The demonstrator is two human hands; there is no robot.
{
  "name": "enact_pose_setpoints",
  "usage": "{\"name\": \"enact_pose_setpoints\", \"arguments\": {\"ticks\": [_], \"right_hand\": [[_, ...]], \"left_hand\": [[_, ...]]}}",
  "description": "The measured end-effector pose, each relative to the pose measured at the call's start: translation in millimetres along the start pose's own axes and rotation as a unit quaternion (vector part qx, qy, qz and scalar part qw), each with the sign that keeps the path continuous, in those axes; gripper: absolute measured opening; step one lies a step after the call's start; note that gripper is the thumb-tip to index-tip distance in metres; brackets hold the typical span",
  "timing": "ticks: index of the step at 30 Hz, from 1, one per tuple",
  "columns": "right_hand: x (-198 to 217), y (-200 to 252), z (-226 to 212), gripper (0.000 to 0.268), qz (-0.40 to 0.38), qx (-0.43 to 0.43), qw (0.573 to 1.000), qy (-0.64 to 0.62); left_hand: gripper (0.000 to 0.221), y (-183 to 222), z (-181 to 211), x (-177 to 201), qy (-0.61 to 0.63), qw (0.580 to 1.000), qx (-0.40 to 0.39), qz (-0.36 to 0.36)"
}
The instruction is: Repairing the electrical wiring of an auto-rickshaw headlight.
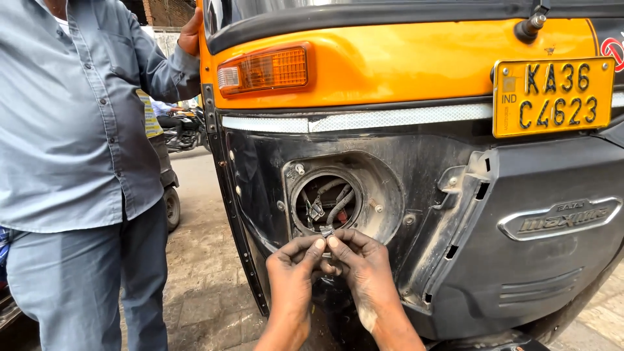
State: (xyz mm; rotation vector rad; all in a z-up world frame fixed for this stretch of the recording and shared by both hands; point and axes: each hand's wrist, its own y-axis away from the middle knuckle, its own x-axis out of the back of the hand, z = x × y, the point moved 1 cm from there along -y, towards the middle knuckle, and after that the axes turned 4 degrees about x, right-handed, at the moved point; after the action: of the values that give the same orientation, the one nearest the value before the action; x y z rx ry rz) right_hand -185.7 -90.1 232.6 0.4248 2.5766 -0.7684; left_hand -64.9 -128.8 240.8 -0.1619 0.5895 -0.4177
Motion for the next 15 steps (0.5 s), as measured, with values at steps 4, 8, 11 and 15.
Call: {"name": "enact_pose_setpoints", "arguments": {"ticks": [4,8,11,15], "right_hand": [[8,-6,-19,0.015,0.056,0.009,0.997,0.048],[20,-14,-23,0.014,0.068,0.072,0.985,0.142],[22,-17,-20,0.011,0.070,0.063,0.982,0.164],[19,-18,-20,0.011,0.030,0.074,0.976,0.204]], "left_hand": [[0.025,7,34,-21,-0.283,0.951,-0.103,0.065],[0.035,-11,41,-24,-0.525,0.799,-0.274,0.104],[0.042,-26,36,-26,-0.662,0.670,-0.315,0.116],[0.021,-35,35,-27,-0.653,0.704,-0.246,0.133]]}}
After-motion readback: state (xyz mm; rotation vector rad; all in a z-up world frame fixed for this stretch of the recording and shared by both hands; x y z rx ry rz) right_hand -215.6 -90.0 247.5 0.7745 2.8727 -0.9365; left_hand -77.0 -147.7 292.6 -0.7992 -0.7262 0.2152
